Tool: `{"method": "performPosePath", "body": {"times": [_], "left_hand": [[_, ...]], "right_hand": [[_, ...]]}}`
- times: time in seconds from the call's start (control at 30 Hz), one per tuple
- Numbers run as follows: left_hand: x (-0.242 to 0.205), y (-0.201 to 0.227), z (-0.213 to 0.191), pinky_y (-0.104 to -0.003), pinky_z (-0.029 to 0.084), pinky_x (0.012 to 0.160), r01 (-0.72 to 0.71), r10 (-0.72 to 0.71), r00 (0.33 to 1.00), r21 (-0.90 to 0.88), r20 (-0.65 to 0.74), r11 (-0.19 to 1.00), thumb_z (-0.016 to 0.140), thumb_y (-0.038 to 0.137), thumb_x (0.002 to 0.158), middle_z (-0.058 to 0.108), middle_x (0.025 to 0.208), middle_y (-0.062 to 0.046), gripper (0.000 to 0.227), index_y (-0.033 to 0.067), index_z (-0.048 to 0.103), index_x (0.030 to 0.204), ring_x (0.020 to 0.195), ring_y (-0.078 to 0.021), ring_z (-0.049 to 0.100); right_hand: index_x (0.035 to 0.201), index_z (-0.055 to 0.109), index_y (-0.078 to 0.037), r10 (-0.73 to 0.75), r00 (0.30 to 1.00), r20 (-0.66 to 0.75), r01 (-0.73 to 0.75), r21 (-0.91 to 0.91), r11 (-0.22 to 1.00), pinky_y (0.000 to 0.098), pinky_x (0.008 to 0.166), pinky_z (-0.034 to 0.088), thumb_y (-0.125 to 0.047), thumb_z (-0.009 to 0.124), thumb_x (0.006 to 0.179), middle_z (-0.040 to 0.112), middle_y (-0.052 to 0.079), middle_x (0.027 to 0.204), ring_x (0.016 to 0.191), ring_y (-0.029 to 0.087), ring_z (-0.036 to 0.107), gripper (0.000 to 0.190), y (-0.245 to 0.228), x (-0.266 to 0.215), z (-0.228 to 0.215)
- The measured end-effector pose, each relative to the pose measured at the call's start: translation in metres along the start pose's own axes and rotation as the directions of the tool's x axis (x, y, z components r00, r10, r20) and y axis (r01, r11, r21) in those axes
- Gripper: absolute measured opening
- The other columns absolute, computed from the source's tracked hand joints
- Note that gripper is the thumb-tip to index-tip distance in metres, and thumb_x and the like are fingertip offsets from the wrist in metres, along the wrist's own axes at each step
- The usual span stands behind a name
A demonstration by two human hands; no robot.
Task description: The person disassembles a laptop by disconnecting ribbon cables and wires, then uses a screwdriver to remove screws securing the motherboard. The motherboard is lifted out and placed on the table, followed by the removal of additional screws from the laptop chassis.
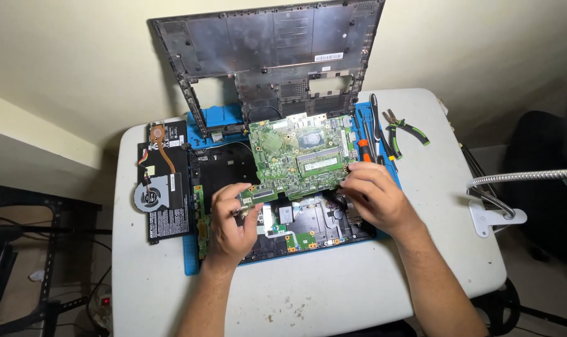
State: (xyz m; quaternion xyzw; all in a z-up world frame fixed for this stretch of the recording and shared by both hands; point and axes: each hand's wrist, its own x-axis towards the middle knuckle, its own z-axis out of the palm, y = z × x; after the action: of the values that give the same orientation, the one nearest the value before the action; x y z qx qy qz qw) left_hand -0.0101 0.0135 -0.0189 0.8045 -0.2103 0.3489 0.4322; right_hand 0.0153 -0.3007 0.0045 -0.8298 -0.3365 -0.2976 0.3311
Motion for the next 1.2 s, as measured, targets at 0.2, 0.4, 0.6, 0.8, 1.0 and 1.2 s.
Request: {"method": "performPosePath", "body": {"times": [0.2, 0.4, 0.6, 0.8, 1.0, 1.2], "left_hand": [[-0.003, -0.006, -0.003, -0.044, 0.053, 0.087, -0.060, 0.060, 0.998, 0.014, 0.001, 0.998, 0.075, 0.017, 0.093, 0.070, 0.117, -0.014, 0.036, 0.0108, 0.040, 0.087, 0.102, -0.0369, 0.066], [-0.006, -0.010, -0.006, -0.046, 0.054, 0.084, -0.039, 0.041, 0.996, -0.026, 0.081, 0.999, 0.076, 0.016, 0.092, 0.071, 0.115, -0.014, 0.034, 0.0100, 0.042, 0.089, 0.100, -0.0382, 0.068], [0.001, 0.000, -0.011, -0.042, 0.054, 0.080, 0.055, -0.040, 0.987, -0.094, 0.154, 0.994, 0.076, 0.020, 0.093, 0.072, 0.107, -0.013, 0.033, 0.0107, 0.044, 0.088, 0.092, -0.0357, 0.069], [0.010, 0.009, -0.025, -0.034, 0.057, 0.074, 0.334, -0.236, 0.936, -0.438, 0.263, 0.835, 0.078, 0.030, 0.089, 0.077, 0.100, -0.013, 0.038, 0.0130, 0.043, 0.088, 0.080, -0.0242, 0.075], [0.010, 0.023, -0.034, -0.035, 0.058, 0.068, 0.598, -0.449, 0.797, -0.419, 0.404, 0.683, 0.075, 0.011, 0.092, 0.078, 0.104, -0.021, 0.032, 0.0110, 0.043, 0.089, 0.074, -0.0209, 0.076], [0.006, 0.041, -0.047, -0.036, 0.062, 0.066, 0.708, -0.518, 0.703, -0.552, 0.487, 0.441, 0.072, 0.003, 0.093, 0.076, 0.101, -0.023, 0.034, 0.0102, 0.039, 0.093, 0.083, -0.0240, 0.076]], "right_hand": [[0.146, 0.029, -0.007, 0.619, 0.783, 0.062, -0.456, 0.735, 0.503, 0.0206, 0.095, 0.059, -0.004, 0.076, 0.084, 0.037, 0.011, 0.154, 0.128, 0.017, 0.056, 0.078, -0.008, 0.003, 0.016], [0.150, 0.045, 0.004, 0.755, 0.632, 0.177, -0.583, 0.750, 0.313, 0.0176, 0.073, 0.047, -0.009, 0.050, 0.107, 0.067, 0.005, 0.103, 0.084, 0.004, 0.056, 0.046, 0.025, -0.034, 0.033], [0.139, 0.058, 0.005, 0.818, 0.522, 0.241, -0.612, 0.774, 0.162, 0.0359, 0.082, 0.061, -0.007, 0.061, 0.101, 0.075, 0.015, 0.104, 0.090, 0.020, 0.073, 0.040, 0.049, -0.045, 0.034], [0.137, 0.061, 0.002, 0.826, 0.492, 0.276, -0.657, 0.740, 0.145, 0.0366, 0.084, 0.061, -0.008, 0.062, 0.102, 0.074, 0.013, 0.104, 0.091, 0.019, 0.073, 0.036, 0.049, -0.044, 0.034], [0.142, 0.059, 0.001, 0.809, 0.508, 0.297, -0.689, 0.703, 0.175, 0.0326, 0.095, 0.055, -0.011, 0.058, 0.106, 0.072, 0.006, 0.111, 0.100, 0.011, 0.066, 0.038, 0.044, -0.047, 0.039], [0.148, 0.054, 0.003, 0.771, 0.495, 0.400, -0.661, 0.750, 0.035, 0.0448, 0.089, 0.057, -0.020, 0.051, 0.107, 0.071, 0.021, 0.114, 0.100, 0.026, 0.070, 0.047, -0.014, -0.001, 0.024]]}}
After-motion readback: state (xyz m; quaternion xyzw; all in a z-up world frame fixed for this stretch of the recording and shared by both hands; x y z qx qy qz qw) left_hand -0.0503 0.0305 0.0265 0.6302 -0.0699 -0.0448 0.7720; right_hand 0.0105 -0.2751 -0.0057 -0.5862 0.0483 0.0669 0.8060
